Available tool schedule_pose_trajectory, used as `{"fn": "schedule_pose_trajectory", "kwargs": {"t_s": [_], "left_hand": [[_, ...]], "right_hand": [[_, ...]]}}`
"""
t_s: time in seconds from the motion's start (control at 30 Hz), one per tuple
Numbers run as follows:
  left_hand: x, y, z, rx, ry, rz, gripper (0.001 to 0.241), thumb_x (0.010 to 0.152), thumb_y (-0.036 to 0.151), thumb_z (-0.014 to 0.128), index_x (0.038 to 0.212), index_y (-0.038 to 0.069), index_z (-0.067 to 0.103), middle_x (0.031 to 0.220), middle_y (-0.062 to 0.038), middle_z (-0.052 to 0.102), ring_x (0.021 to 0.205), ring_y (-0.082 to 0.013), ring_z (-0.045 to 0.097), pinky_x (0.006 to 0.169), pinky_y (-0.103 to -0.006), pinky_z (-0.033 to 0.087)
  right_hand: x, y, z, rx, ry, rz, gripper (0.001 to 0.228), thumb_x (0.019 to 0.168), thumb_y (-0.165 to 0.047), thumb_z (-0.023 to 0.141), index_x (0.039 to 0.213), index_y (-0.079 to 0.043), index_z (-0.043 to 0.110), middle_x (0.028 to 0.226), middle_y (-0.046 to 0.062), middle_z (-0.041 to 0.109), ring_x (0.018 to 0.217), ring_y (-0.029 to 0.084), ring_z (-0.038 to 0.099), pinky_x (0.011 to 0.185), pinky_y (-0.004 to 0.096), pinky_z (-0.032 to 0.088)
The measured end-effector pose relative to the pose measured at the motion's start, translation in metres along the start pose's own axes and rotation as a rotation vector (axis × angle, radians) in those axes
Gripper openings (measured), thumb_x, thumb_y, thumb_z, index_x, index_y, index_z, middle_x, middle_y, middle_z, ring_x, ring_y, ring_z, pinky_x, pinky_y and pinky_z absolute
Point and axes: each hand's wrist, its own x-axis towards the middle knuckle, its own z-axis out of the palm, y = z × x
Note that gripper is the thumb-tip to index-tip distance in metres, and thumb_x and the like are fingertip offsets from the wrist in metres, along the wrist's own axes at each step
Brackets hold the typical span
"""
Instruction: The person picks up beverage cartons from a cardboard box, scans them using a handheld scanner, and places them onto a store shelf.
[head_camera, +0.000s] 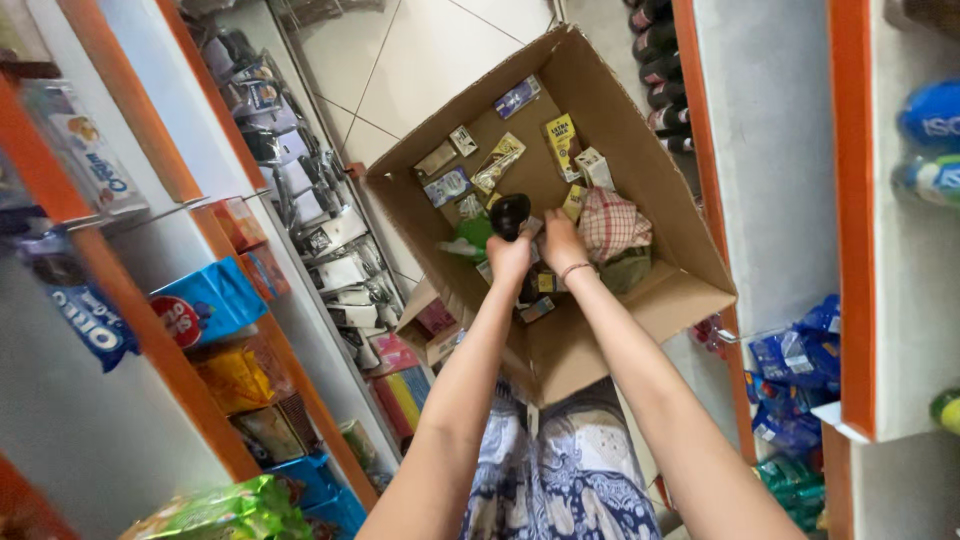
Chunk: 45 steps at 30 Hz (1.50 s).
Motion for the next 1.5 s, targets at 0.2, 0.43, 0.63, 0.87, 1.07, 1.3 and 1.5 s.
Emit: {"fn": "schedule_pose_trajectory", "kwargs": {"t_s": [0.2, 0.43, 0.63, 0.87, 1.07, 1.3, 1.5], "left_hand": [[0.025, -0.041, 0.028, 0.073, 0.091, 0.035, 0.034, 0.076, 0.027, 0.078, 0.094, -0.002, 0.074, 0.088, -0.023, 0.076, 0.090, -0.0346, 0.076, 0.082, -0.0426, 0.056], [0.033, -0.047, 0.035, -0.014, 0.072, 0.019, 0.032, 0.076, 0.022, 0.075, 0.097, -0.002, 0.074, 0.087, -0.020, 0.077, 0.087, -0.0308, 0.077, 0.080, -0.0407, 0.057], [0.031, -0.010, 0.020, -0.131, 0.015, -0.197, 0.025, 0.080, 0.020, 0.078, 0.089, -0.003, 0.074, 0.070, -0.014, 0.071, 0.058, -0.0205, 0.065, 0.056, -0.0360, 0.051], [-0.017, 0.060, -0.031, -0.475, -0.135, -0.177, 0.013, 0.085, 0.010, 0.072, 0.091, -0.001, 0.067, 0.069, -0.003, 0.065, 0.053, -0.0132, 0.060, 0.050, -0.0303, 0.048], [-0.119, 0.147, -0.106, -0.266, -0.437, 0.138, 0.013, 0.089, 0.010, 0.075, 0.095, 0.000, 0.071, 0.075, -0.002, 0.068, 0.065, -0.0132, 0.063, 0.061, -0.0301, 0.051], [-0.211, 0.217, -0.143, 0.033, -0.485, 0.470, 0.020, 0.079, 0.011, 0.077, 0.094, 0.000, 0.071, 0.078, -0.012, 0.073, 0.068, -0.0198, 0.071, 0.069, -0.0325, 0.057], [-0.254, 0.237, -0.163, 0.084, -0.499, 0.576, 0.020, 0.081, 0.013, 0.077, 0.095, 0.001, 0.069, 0.082, -0.014, 0.073, 0.074, -0.0257, 0.076, 0.071, -0.0340, 0.058]], "right_hand": [[0.050, 0.059, 0.115, -0.105, -0.172, 0.075, 0.050, 0.077, -0.013, 0.070, 0.125, 0.000, 0.061, 0.120, 0.024, 0.064, 0.106, 0.042, 0.064, 0.087, 0.050, 0.054], [0.081, 0.086, 0.166, -0.145, 0.141, -0.383, 0.053, 0.072, -0.016, 0.066, 0.123, 0.000, 0.064, 0.119, 0.024, 0.069, 0.106, 0.043, 0.067, 0.083, 0.051, 0.055], [0.084, 0.089, 0.136, 0.090, -0.361, 0.119, 0.035, 0.077, -0.022, 0.075, 0.106, -0.002, 0.072, 0.100, 0.024, 0.072, 0.096, 0.039, 0.071, 0.082, 0.047, 0.057], [0.059, 0.064, 0.010, 1.082, -0.583, 0.461, 0.046, 0.096, -0.017, 0.067, 0.141, -0.009, 0.058, 0.125, 0.010, 0.070, 0.106, 0.026, 0.063, 0.088, 0.040, 0.050], [0.002, -0.001, -0.132, 1.827, -0.716, 0.249, 0.054, 0.098, -0.015, 0.058, 0.150, -0.005, 0.044, 0.145, 0.009, 0.058, 0.133, 0.026, 0.055, 0.114, 0.049, 0.043], [-0.056, -0.055, -0.194, 2.096, -0.452, -0.038, 0.067, 0.098, -0.018, 0.058, 0.159, -0.001, 0.037, 0.138, 0.018, 0.059, 0.126, 0.033, 0.057, 0.114, 0.048, 0.042], [-0.101, -0.075, -0.220, 2.160, -0.309, -0.123, 0.070, 0.096, -0.017, 0.056, 0.161, -0.001, 0.034, 0.131, 0.019, 0.059, 0.120, 0.033, 0.060, 0.109, 0.045, 0.047]]}}
